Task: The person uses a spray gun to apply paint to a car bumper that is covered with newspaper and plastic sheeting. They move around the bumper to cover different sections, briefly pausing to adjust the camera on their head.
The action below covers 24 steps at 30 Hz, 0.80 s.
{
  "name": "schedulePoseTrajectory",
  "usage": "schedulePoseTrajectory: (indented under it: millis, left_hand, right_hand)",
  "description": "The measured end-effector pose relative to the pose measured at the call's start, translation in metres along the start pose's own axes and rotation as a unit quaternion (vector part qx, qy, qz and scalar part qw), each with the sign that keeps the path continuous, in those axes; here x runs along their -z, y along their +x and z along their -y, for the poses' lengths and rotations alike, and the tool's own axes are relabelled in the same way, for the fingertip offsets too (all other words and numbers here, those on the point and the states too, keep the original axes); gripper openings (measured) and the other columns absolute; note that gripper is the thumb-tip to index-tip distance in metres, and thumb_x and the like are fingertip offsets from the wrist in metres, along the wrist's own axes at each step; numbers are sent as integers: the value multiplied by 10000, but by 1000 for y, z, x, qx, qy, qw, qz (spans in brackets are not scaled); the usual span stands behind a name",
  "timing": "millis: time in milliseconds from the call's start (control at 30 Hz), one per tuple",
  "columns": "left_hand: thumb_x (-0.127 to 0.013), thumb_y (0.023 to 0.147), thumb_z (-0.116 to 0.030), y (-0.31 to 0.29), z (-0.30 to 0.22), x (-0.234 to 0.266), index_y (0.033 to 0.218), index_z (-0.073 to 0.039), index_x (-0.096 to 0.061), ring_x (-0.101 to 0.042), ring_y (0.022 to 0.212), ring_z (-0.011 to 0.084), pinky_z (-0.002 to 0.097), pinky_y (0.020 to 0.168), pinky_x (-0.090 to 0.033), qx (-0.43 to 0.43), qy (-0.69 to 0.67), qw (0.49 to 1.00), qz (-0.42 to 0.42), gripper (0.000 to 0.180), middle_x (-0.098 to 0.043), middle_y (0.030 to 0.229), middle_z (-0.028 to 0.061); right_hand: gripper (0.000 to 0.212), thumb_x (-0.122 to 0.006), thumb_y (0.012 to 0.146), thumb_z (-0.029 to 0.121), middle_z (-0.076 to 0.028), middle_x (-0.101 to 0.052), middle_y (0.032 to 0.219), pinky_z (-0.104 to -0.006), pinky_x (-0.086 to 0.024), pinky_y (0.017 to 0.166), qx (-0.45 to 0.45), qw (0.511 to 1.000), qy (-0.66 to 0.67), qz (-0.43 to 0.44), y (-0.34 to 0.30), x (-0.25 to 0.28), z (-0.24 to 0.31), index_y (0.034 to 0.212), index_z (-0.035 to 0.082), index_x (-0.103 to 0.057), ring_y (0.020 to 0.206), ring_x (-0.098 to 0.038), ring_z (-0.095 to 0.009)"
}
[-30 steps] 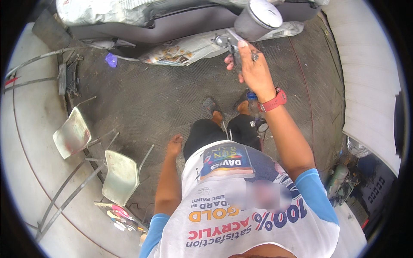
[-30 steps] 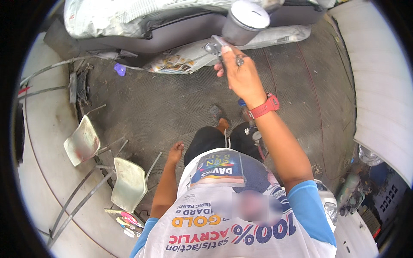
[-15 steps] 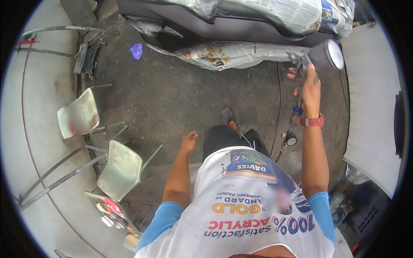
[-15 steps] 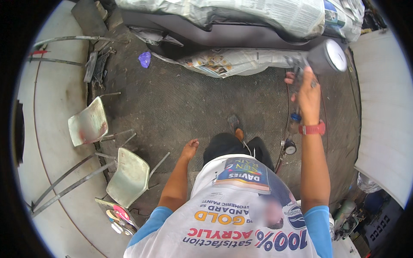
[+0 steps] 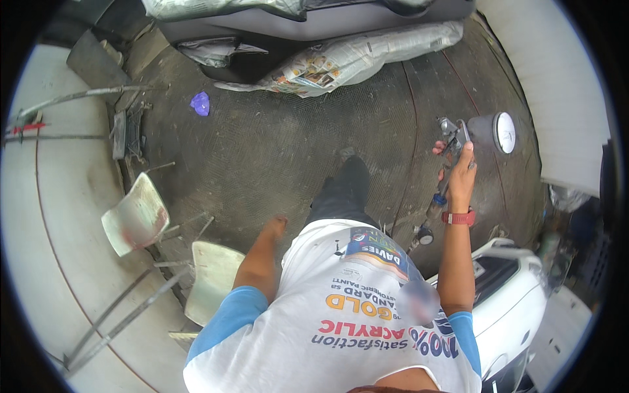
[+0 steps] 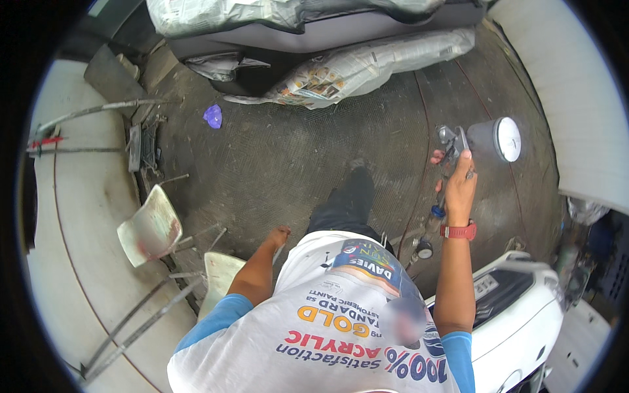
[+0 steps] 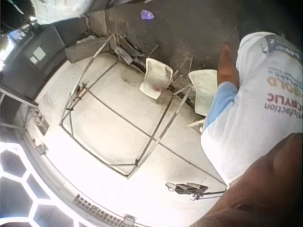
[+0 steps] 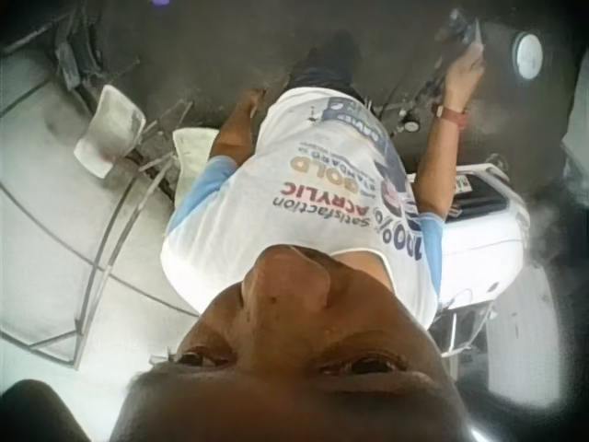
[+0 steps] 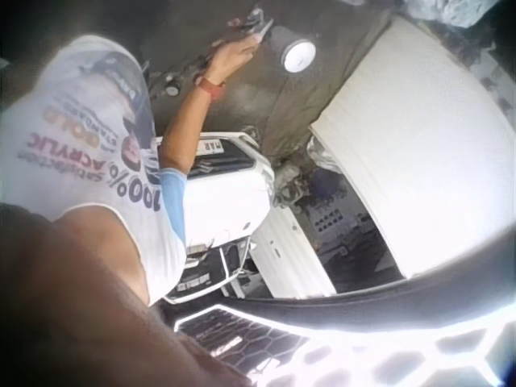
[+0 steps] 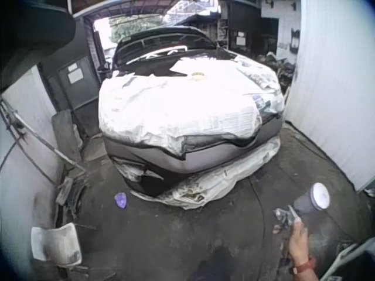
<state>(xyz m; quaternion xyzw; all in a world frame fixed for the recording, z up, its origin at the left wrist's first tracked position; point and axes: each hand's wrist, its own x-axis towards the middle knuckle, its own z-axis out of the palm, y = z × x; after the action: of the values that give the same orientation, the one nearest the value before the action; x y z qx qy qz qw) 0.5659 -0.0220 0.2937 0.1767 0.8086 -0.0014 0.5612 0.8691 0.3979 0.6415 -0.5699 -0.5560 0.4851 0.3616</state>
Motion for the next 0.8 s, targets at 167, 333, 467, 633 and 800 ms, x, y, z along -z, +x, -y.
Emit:
schedulePoseTrajectory:
  millis: [167, 333, 467, 633, 800]
  left_hand:
    - [-538, 1082, -410, 10, 16, 87, 1519, -87, -579, -558, 1417, 384, 483, 1186, -423, -55, 44, 997, -18, 545, -603, 1518, 210]
    - [-567, 1084, -357, 11, -28, 153, 1508, -96, -591, -599, 1382, 350, 456, 1158, -450, -125, -25, 991, -27, 499, -631, 1492, 192]
    - [-586, 1081, -341, 12, -55, 205, 1488, -89, -605, -645, 1327, 332, 429, 1130, -473, -190, -32, 981, -19, 479, -674, 1435, 187]
    - [-590, 1083, -324, 15, 1, 296, 1486, -87, -601, -649, 1325, 325, 423, 1135, -471, -219, -22, 975, -15, 468, -682, 1420, 190]
    - [-567, 1101, -292, 62, 145, 393, 1456, -56, -627, -601, 1386, 329, 437, 1147, -476, -9, -354, 931, -83, 431, -650, 1466, 183]
  right_hand:
    - [662, -364, 1143, 554, -154, -778, 1018, -277, -484, 456, -69, 997, 23, -40, -65, -4, -22, 1269, -24, -663, 906, -769, -201]
    - [662, -363, 1144, 545, -145, -783, 991, -270, -491, 457, -58, 997, 1, -53, -98, -61, -6, 1285, -27, -664, 873, -769, -186]
    - [639, -357, 1156, 494, -133, -784, 951, -270, -508, 457, -43, 997, -7, -57, -91, -134, 21, 1306, -46, -664, 824, -762, -167]
    - [613, -373, 1151, 512, -116, -776, 930, -262, -497, 463, -25, 997, -26, -72, -47, -250, 53, 1285, -1, -681, 815, -749, -147]
    - [610, -387, 1149, 513, -117, -769, 910, -264, -508, 454, 0, 996, -55, -65, -18, -350, 86, 1320, -5, -659, 779, -744, -140]
